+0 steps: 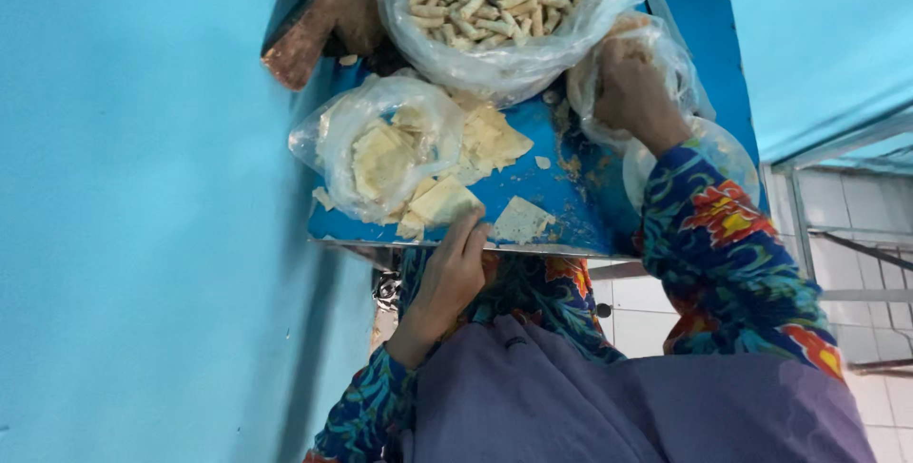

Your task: The person sits at a small blue table and shapes thin pieces of dough by hand, rolling and pressing each piece into a short stick. The finished dough sticks are placed into a large plastic-lined bowl that already holds a pile of completed sticks.

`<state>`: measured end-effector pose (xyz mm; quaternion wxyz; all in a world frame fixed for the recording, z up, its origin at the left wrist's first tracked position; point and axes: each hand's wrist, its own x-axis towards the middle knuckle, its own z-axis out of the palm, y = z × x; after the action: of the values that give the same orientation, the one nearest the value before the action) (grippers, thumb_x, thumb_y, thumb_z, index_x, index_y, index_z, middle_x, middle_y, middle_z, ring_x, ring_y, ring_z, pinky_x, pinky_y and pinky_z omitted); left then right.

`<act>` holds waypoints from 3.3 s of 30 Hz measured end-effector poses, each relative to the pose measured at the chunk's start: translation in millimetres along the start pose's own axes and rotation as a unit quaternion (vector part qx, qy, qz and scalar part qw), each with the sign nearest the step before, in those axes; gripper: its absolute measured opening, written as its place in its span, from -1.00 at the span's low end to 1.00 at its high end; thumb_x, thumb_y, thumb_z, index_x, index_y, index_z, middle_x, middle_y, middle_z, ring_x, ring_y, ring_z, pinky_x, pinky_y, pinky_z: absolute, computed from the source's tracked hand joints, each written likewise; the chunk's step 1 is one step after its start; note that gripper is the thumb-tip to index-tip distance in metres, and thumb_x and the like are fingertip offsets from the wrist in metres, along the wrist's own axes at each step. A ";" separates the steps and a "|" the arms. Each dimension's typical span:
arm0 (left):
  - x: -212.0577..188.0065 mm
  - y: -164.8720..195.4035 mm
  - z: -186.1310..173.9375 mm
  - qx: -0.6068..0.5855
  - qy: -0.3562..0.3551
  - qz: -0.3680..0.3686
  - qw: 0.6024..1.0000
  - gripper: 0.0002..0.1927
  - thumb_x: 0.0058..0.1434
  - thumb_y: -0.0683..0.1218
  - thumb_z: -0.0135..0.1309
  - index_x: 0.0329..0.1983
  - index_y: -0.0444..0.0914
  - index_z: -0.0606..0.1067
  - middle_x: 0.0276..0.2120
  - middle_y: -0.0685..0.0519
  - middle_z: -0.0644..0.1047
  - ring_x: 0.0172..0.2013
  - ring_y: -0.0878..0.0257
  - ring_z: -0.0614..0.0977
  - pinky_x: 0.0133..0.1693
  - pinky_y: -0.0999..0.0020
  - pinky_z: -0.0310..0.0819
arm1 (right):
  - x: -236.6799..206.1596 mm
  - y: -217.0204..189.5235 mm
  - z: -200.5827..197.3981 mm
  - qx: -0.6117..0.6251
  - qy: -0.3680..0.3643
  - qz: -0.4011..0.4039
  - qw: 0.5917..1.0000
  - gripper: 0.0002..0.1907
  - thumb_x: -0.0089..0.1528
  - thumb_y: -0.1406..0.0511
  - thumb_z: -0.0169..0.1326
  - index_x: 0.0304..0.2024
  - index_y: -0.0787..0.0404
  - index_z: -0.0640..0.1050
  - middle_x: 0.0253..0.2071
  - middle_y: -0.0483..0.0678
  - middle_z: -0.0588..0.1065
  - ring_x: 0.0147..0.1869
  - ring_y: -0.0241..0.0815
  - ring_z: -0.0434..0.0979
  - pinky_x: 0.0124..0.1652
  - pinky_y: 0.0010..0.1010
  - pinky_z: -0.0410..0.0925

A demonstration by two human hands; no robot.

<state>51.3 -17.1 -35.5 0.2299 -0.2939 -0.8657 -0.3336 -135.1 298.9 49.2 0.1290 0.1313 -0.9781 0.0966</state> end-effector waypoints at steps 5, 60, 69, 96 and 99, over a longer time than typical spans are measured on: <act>11.6 12.4 -4.8 -0.015 0.016 -0.059 0.998 -0.78 0.31 -0.21 0.15 -0.04 -0.42 0.46 0.10 -0.22 0.44 0.11 -0.17 0.51 0.08 0.02 0.46 | -13.7 -11.1 -31.4 0.113 0.009 0.034 0.993 -0.57 0.27 0.30 0.22 -0.02 0.41 0.30 -0.36 0.30 0.51 -0.30 0.29 0.57 -0.34 -0.01 0.41; 29.8 8.1 23.2 0.037 -0.075 0.013 0.996 -0.75 0.20 -0.27 0.15 -0.04 -0.30 0.55 -0.22 -0.04 0.55 -0.09 0.03 0.54 0.00 0.08 0.42 | -125.9 -129.0 -22.1 0.245 -0.118 -0.102 0.957 -0.74 0.25 0.37 0.16 -0.07 0.26 0.40 -0.24 0.14 0.54 -0.18 0.21 0.58 -0.28 -0.10 0.42; 31.5 14.9 19.4 0.065 -0.035 0.067 0.995 -0.73 0.16 -0.26 0.08 -0.05 -0.38 0.50 -0.21 -0.09 0.50 -0.10 0.02 0.51 -0.03 0.13 0.45 | -120.7 -125.8 -5.5 0.280 -0.120 -0.096 0.948 -0.55 0.16 0.44 0.14 0.07 0.26 0.31 -0.21 0.21 0.54 -0.18 0.28 0.59 -0.30 -0.06 0.43; 41.8 4.8 14.8 0.078 -0.091 0.062 0.991 -0.71 0.06 -0.26 0.13 -0.11 -0.32 0.49 -0.22 -0.06 0.51 -0.13 0.04 0.54 -0.15 0.18 0.51 | -141.8 -127.0 6.7 0.185 -0.030 -0.147 0.971 -0.52 0.19 0.51 0.09 0.16 0.34 0.32 -0.17 0.19 0.51 -0.08 0.25 0.58 -0.18 -0.08 0.44; 44.8 4.9 12.4 0.091 -0.128 0.049 0.986 -0.70 0.04 -0.26 0.12 -0.11 -0.33 0.50 -0.24 -0.06 0.46 -0.13 0.05 0.50 -0.10 0.20 0.49 | -138.5 -125.4 8.9 0.208 -0.035 -0.128 0.969 -0.54 0.19 0.52 0.08 0.13 0.32 0.33 -0.13 0.19 0.52 -0.06 0.25 0.58 -0.18 -0.10 0.45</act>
<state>19.7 10.6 -15.1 0.1585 -0.3543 -0.8993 -0.2016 27.3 210.4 21.8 0.0756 0.2826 -0.9157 0.2755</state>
